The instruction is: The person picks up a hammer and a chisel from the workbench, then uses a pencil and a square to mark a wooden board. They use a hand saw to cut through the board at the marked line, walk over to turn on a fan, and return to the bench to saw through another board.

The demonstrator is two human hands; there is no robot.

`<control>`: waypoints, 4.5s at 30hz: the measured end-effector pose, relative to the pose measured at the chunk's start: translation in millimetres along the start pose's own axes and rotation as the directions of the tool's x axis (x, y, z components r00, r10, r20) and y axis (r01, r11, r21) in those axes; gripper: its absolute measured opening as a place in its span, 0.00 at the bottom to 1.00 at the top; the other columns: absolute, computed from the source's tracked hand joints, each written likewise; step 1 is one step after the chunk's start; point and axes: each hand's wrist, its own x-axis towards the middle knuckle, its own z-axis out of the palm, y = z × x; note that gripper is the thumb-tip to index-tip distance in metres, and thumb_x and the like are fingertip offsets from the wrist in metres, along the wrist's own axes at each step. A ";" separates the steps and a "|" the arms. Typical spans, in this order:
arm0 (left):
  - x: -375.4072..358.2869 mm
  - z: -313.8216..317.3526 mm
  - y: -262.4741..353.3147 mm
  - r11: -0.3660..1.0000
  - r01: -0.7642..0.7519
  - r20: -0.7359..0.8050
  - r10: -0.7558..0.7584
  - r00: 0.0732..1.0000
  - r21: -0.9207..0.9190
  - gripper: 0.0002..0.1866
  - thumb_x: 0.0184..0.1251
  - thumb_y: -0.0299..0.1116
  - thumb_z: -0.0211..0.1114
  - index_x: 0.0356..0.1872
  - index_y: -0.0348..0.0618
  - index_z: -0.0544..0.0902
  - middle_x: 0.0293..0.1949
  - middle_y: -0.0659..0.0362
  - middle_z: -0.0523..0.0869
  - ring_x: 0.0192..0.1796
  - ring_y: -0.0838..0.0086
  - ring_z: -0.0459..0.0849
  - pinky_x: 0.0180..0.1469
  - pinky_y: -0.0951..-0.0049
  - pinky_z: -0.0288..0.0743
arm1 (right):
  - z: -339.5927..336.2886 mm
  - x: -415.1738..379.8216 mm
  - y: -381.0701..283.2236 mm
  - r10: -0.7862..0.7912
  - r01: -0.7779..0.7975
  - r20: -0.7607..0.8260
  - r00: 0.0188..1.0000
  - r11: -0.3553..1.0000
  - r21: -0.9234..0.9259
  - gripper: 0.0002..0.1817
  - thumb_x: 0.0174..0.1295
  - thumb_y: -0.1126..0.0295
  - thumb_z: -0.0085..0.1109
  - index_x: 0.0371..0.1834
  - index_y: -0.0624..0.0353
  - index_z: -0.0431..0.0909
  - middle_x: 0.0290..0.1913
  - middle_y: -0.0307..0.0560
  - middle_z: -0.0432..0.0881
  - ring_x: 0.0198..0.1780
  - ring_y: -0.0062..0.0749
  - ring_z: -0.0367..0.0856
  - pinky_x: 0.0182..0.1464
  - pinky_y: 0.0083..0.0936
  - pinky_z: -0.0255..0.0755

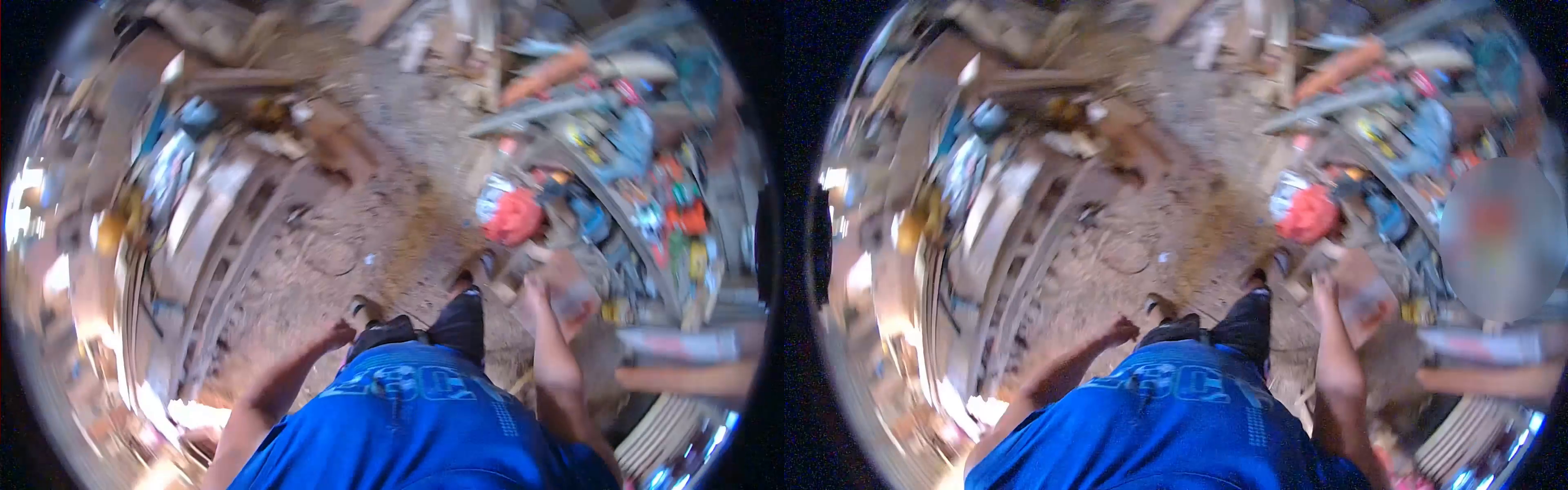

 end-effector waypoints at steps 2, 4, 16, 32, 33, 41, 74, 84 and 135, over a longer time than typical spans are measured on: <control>-48.0 -1.3 -23.0 0.984 -0.179 -0.120 0.178 0.977 -0.004 0.16 0.65 0.42 0.61 0.35 0.44 0.92 0.31 0.46 0.90 0.33 0.62 0.87 0.39 0.60 0.81 | 71.8 -63.0 -18.7 0.075 -0.071 -0.016 0.997 0.982 0.174 0.11 0.69 0.64 0.61 0.48 0.57 0.83 0.43 0.55 0.87 0.49 0.48 0.84 0.55 0.44 0.76; -85.9 15.3 -100.5 0.990 -0.128 -0.132 0.119 0.984 -0.062 0.16 0.63 0.40 0.61 0.40 0.43 0.92 0.37 0.44 0.90 0.38 0.59 0.89 0.43 0.60 0.82 | 102.1 -114.6 -32.8 0.036 -0.046 0.313 0.949 0.999 0.026 0.13 0.68 0.60 0.60 0.45 0.56 0.86 0.45 0.60 0.88 0.52 0.52 0.86 0.56 0.45 0.77; -233.7 95.6 -354.2 0.760 0.565 -0.248 -0.643 0.725 -0.320 0.13 0.51 0.36 0.72 0.34 0.36 0.89 0.37 0.41 0.91 0.43 0.48 0.91 0.46 0.55 0.86 | 88.7 -135.7 -317.4 -0.277 0.384 0.450 0.849 0.908 -0.165 0.18 0.65 0.64 0.65 0.54 0.63 0.87 0.51 0.56 0.89 0.53 0.44 0.88 0.58 0.35 0.79; -119.4 -172.6 -112.5 0.907 -0.416 -0.978 0.139 0.156 0.063 0.14 0.65 0.32 0.61 0.43 0.32 0.87 0.49 0.38 0.86 0.48 0.46 0.86 0.51 0.52 0.80 | 132.9 -138.3 -429.3 -0.162 0.484 0.739 0.654 0.840 -0.245 0.21 0.66 0.57 0.62 0.56 0.57 0.87 0.56 0.59 0.87 0.61 0.52 0.85 0.64 0.41 0.76; -121.5 -190.7 -109.8 0.913 -0.405 -0.981 0.117 0.152 0.046 0.14 0.65 0.32 0.61 0.43 0.32 0.87 0.49 0.38 0.86 0.48 0.46 0.86 0.51 0.52 0.80 | 132.9 -131.2 -430.9 -0.162 0.500 0.751 0.640 0.830 -0.246 0.21 0.66 0.57 0.62 0.56 0.57 0.87 0.56 0.59 0.87 0.61 0.52 0.85 0.64 0.41 0.76; -152.2 -199.8 -126.7 0.929 -0.289 -0.850 -0.049 0.524 -0.231 0.16 0.73 0.41 0.64 0.36 0.35 0.87 0.31 0.40 0.85 0.33 0.50 0.84 0.38 0.53 0.76 | 173.1 -84.4 -450.9 -0.175 0.393 0.696 0.697 0.904 -0.167 0.19 0.65 0.60 0.64 0.53 0.61 0.88 0.52 0.58 0.89 0.57 0.47 0.87 0.61 0.37 0.77; -301.1 -372.1 -509.7 0.882 -0.104 -0.851 -0.470 -0.232 -0.459 0.19 0.67 0.39 0.70 0.54 0.41 0.83 0.51 0.48 0.85 0.60 0.48 0.76 0.64 0.50 0.68 | 454.0 -460.8 -948.7 -0.750 0.998 0.659 0.053 0.014 -0.064 0.17 0.63 0.69 0.58 0.54 0.61 0.78 0.44 0.62 0.86 0.42 0.59 0.88 0.45 0.53 0.82; -285.7 -392.7 -549.6 0.801 -0.196 -0.817 -0.576 0.006 -0.566 0.17 0.64 0.39 0.70 0.42 0.33 0.85 0.36 0.41 0.88 0.42 0.49 0.90 0.47 0.52 0.80 | 362.1 -407.5 -961.0 -0.549 0.908 0.751 0.366 0.386 -0.160 0.15 0.60 0.63 0.56 0.45 0.58 0.82 0.45 0.65 0.87 0.50 0.63 0.86 0.53 0.55 0.77; -249.4 -356.9 -298.1 0.858 -0.415 -0.928 -0.164 0.335 -0.302 0.17 0.70 0.32 0.61 0.21 0.32 0.77 0.23 0.41 0.80 0.26 0.48 0.83 0.30 0.54 0.74 | 405.2 -232.5 -1154.1 -0.809 0.755 0.358 0.466 0.575 0.315 0.19 0.65 0.56 0.65 0.42 0.65 0.81 0.34 0.51 0.87 0.36 0.39 0.86 0.41 0.40 0.77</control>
